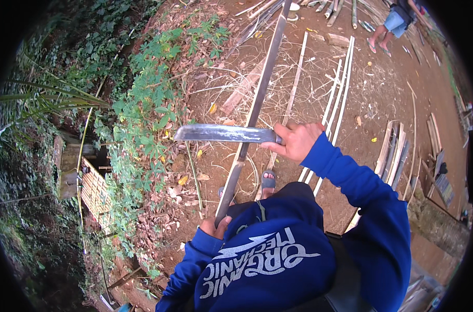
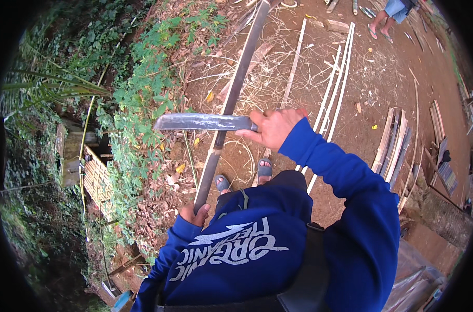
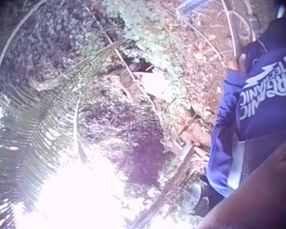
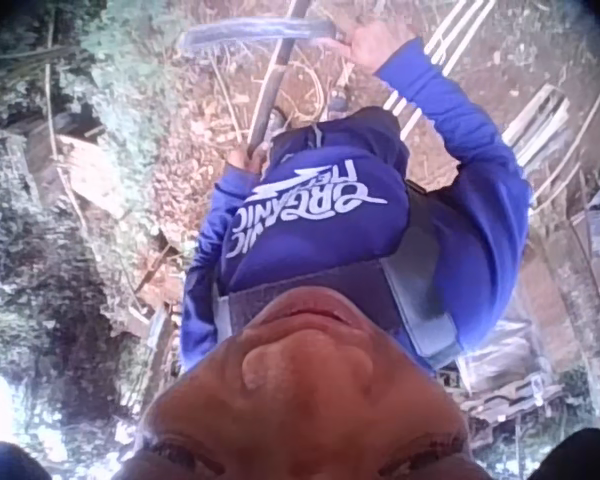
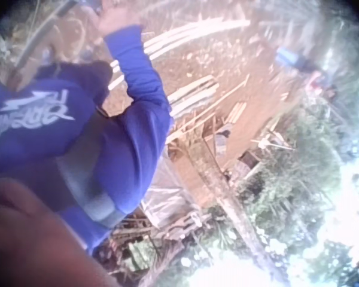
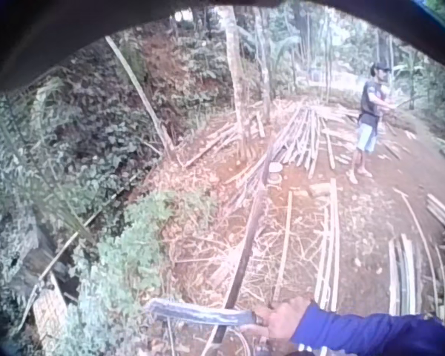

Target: The person uses a curved blade to shave and smooth a long bamboo pole held in the left hand. The person repeatedly draws the blade along the pole's length, removing thin strips of material. The person rotates the pole to work different sides.

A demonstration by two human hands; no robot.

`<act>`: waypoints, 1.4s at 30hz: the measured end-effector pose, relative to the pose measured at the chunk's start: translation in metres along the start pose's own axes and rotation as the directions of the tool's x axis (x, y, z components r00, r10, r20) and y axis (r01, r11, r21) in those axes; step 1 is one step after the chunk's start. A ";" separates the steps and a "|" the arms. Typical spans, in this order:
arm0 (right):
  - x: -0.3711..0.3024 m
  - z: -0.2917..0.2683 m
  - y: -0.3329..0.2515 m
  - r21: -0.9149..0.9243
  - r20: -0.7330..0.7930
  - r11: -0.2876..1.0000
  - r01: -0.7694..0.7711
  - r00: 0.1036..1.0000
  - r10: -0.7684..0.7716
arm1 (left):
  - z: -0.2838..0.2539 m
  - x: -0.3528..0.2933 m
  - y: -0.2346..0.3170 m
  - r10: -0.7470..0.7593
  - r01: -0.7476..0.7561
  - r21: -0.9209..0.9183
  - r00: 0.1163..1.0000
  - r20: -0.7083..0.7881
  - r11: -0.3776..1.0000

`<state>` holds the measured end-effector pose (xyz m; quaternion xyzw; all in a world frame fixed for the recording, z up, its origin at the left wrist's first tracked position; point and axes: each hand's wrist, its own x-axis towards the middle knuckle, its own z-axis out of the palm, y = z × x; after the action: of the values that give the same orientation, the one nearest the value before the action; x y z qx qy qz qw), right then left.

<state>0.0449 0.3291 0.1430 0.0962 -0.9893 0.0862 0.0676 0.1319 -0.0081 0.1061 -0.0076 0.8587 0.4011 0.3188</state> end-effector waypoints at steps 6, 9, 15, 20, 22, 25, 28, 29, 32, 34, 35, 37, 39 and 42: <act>0.011 0.000 0.006 0.104 -0.003 0.992 -0.073 0.997 0.074 | -0.005 -0.009 0.002 0.009 -0.017 -0.142 0.998 -0.054 0.990; 0.024 -0.003 0.032 0.184 -0.017 0.960 -0.211 0.976 0.218 | -0.007 -0.014 -0.001 0.061 -0.063 -0.022 0.996 -0.063 0.998; 0.027 -0.003 0.023 0.020 0.027 0.998 -0.058 0.998 0.057 | -0.012 -0.031 -0.034 -0.067 0.067 0.130 0.998 -0.009 0.989; 0.075 0.025 0.141 0.681 -0.046 0.491 -0.543 0.638 0.768 | -0.025 -0.052 -0.060 -0.020 0.016 0.122 0.999 0.031 0.992; 0.085 0.028 0.114 0.917 0.092 0.172 -0.361 0.609 0.788 | -0.023 -0.059 -0.105 0.008 -0.004 -0.051 0.997 0.074 0.999; 0.088 0.033 0.076 0.973 0.228 -0.188 -0.131 0.635 0.738 | -0.019 -0.066 -0.160 -0.020 0.047 -0.176 0.988 0.150 0.983; 0.083 0.055 0.059 0.942 0.297 -0.323 -0.095 0.686 0.664 | -0.034 -0.073 -0.180 0.012 0.022 -0.141 0.972 0.233 0.990; 0.079 0.058 0.054 0.919 0.335 -0.385 -0.090 0.694 0.638 | -0.039 -0.075 -0.183 0.035 -0.005 -0.112 0.963 0.267 0.994; 0.066 0.069 0.038 0.788 0.444 -0.610 -0.082 0.762 0.471 | -0.068 -0.051 -0.143 0.221 0.293 -0.577 0.719 0.659 0.763; 0.058 0.074 0.013 0.767 0.414 -0.641 -0.045 0.797 0.440 | -0.053 -0.011 -0.133 0.318 0.299 -0.693 0.723 0.613 0.656; 0.053 0.076 0.003 0.749 0.399 -0.662 -0.023 0.814 0.423 | -0.044 0.014 -0.124 0.356 0.301 -0.740 0.728 0.585 0.601; 0.049 0.081 -0.010 0.754 0.445 -0.652 -0.081 0.793 0.417 | -0.020 0.061 -0.086 0.451 0.272 -0.772 0.681 0.577 0.575; 0.046 0.087 -0.022 0.773 0.497 -0.621 -0.129 0.732 0.467 | 0.000 0.089 -0.027 0.481 0.345 -0.713 0.554 0.679 0.610; 0.046 0.080 -0.020 0.913 0.385 -0.380 -0.147 0.617 0.687 | 0.034 0.086 -0.031 0.194 0.410 -0.663 0.742 0.642 0.626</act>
<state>-0.0050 0.2866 0.0748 -0.3088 -0.4823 0.8118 0.1139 0.0903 0.0148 0.0215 -0.0568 0.4279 0.6817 0.5907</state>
